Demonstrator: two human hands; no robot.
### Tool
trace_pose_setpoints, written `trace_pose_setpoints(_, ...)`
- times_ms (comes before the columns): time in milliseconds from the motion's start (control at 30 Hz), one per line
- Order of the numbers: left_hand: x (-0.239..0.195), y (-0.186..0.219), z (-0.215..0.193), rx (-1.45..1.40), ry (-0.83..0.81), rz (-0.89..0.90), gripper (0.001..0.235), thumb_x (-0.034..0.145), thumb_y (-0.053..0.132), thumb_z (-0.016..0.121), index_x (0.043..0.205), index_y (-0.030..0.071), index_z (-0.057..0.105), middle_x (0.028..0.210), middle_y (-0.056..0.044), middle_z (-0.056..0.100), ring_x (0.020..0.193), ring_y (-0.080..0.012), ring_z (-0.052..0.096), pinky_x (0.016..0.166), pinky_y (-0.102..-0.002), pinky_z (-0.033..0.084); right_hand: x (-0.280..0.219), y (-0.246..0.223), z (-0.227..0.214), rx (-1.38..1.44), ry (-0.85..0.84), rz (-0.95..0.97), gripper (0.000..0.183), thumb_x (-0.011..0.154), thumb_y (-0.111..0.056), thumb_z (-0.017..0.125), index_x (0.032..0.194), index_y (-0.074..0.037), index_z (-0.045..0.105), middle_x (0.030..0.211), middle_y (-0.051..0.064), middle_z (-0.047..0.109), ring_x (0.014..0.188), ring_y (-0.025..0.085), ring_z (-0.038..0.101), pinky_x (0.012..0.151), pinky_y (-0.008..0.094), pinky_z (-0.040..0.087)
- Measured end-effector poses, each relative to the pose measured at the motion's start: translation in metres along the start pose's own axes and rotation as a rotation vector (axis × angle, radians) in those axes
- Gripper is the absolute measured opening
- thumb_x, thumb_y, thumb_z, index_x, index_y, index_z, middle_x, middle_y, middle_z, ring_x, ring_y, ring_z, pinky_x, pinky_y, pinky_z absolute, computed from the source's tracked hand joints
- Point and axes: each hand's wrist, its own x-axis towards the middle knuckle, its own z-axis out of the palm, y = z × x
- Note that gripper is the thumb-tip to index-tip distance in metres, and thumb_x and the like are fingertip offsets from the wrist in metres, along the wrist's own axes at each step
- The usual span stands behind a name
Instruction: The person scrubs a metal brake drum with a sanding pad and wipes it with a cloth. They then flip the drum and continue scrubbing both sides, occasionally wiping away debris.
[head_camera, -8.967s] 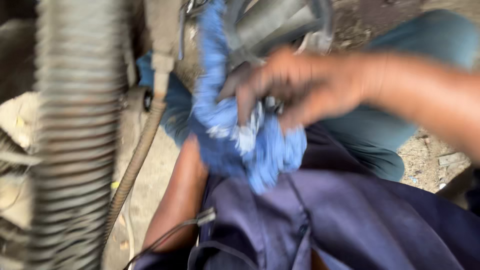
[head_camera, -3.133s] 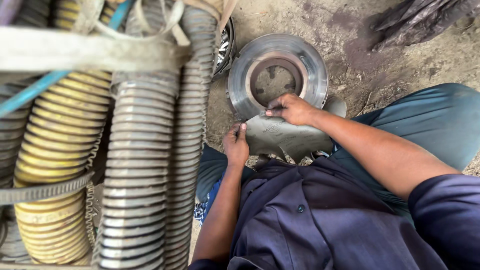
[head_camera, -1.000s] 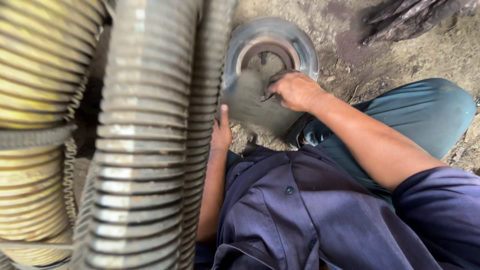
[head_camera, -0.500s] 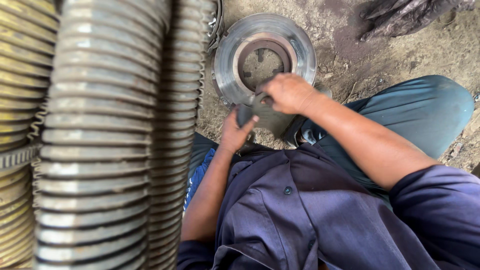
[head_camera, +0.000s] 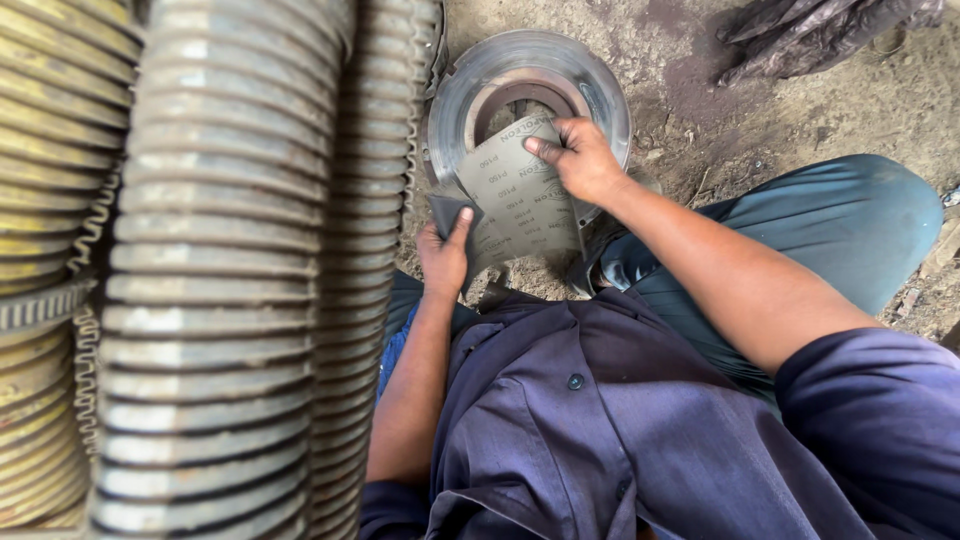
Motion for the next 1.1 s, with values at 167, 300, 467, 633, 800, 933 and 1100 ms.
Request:
trace_pose_setpoints(167,0.012,-0.02,-0.003,-0.218,0.164,-0.256,0.039,0.096,0.029,0.079,0.118,-0.001,0.068,0.117,-0.011,0.072,0.105,-0.0164,0.063,0.095,-0.032,0.05,-0.001,0.002,0.006,0.269,0.107,0.187,0.025,0.102,-0.024,0.069,0.103,0.0,0.076,0.093,0.009,0.079,0.077,0.014,0.069,0.075,0.03,0.057)
trace_pose_setpoints(300,0.015,-0.036,-0.012,-0.27,0.17,-0.218,0.054,0.097,0.032,0.075,0.137,0.002,0.056,0.141,-0.011,0.062,0.128,-0.0187,0.057,0.112,-0.033,0.043,-0.003,0.009,0.006,0.483,0.168,0.22,0.026,0.099,-0.022,0.07,0.113,-0.001,0.073,0.101,0.009,0.079,0.085,0.013,0.072,0.082,0.028,0.059)
trace_pose_setpoints(467,0.012,-0.038,-0.022,-0.235,0.11,-0.204,0.053,0.097,0.029,0.075,0.137,0.001,0.056,0.14,-0.012,0.063,0.127,-0.0194,0.057,0.112,-0.034,0.043,0.001,0.018,0.004,0.539,0.186,0.247,0.029,0.098,-0.022,0.07,0.116,0.001,0.07,0.103,0.012,0.078,0.086,0.016,0.073,0.082,0.031,0.06)
trace_pose_setpoints(633,0.007,-0.035,-0.033,-0.205,0.085,-0.225,0.052,0.097,0.026,0.074,0.138,0.0,0.056,0.14,-0.013,0.063,0.127,-0.0202,0.058,0.111,-0.034,0.044,0.011,0.029,-0.02,0.495,0.426,0.469,0.037,0.096,-0.025,0.074,0.119,-0.005,0.053,0.099,0.01,0.072,0.084,0.019,0.072,0.08,0.036,0.063)
trace_pose_setpoints(800,0.009,-0.033,-0.043,-0.187,0.077,-0.239,0.051,0.097,0.023,0.074,0.138,-0.001,0.055,0.139,-0.014,0.063,0.126,-0.0209,0.058,0.111,-0.035,0.044,0.022,0.039,-0.059,0.623,0.621,0.423,0.048,0.097,-0.028,0.071,0.13,-0.003,0.047,0.115,0.014,0.068,0.092,0.022,0.07,0.079,0.04,0.061)
trace_pose_setpoints(933,0.006,-0.037,-0.05,-0.182,0.091,-0.262,0.05,0.097,0.021,0.073,0.138,-0.001,0.055,0.139,-0.015,0.063,0.125,-0.0215,0.058,0.11,-0.036,0.044,0.028,0.057,-0.076,0.632,0.642,0.449,0.05,0.099,-0.028,0.067,0.138,-0.003,0.048,0.123,0.019,0.071,0.097,0.027,0.07,0.074,0.041,0.057)
trace_pose_setpoints(1100,0.004,-0.043,-0.053,-0.172,0.112,-0.289,0.05,0.097,0.018,0.073,0.139,-0.002,0.054,0.139,-0.016,0.063,0.125,-0.0222,0.058,0.11,-0.036,0.045,0.037,0.094,-0.118,0.727,0.875,0.386,0.05,0.103,-0.025,0.07,0.143,-0.007,0.048,0.133,0.015,0.065,0.113,0.026,0.068,0.088,0.04,0.058)
